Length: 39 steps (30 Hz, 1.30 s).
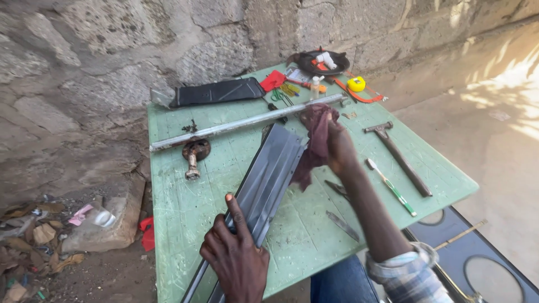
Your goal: The person is performing the final cleaning of a plastic panel, using a small scraper to remove debris and a cloth to wipe it down.
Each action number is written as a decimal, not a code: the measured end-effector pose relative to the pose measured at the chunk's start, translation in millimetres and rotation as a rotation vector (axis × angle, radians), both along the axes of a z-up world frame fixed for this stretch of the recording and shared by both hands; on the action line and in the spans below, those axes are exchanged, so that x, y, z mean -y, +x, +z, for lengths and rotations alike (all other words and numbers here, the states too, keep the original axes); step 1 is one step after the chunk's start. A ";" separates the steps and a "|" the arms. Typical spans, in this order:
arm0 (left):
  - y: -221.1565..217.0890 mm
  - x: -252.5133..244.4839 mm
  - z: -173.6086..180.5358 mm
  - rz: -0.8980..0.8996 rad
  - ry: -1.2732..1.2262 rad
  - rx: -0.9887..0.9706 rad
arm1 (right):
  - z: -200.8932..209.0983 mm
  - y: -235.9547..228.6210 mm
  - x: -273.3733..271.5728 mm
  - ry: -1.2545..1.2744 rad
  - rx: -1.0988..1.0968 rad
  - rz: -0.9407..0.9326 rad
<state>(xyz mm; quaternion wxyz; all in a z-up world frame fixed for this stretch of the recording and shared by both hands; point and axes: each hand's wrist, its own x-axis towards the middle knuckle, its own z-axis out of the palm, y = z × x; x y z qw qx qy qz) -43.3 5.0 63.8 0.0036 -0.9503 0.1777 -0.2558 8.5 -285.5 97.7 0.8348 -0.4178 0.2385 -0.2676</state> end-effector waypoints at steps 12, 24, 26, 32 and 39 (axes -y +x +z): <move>-14.8 -0.5 10.0 0.045 0.068 0.018 | -1.0 2.9 -47.0 -0.643 -0.098 0.022; -17.0 -2.3 8.2 0.051 0.123 0.140 | -17.7 7.8 -47.8 -0.701 -0.050 0.074; -18.0 -6.3 4.5 0.109 0.106 0.107 | -7.0 1.8 -48.6 -0.522 -0.199 0.336; -18.2 -19.4 13.3 0.032 0.173 0.130 | -20.8 14.3 -56.4 -0.745 -0.311 0.187; -31.5 -27.7 16.5 0.081 0.132 0.110 | -1.3 -9.7 -52.8 -0.078 -0.020 0.540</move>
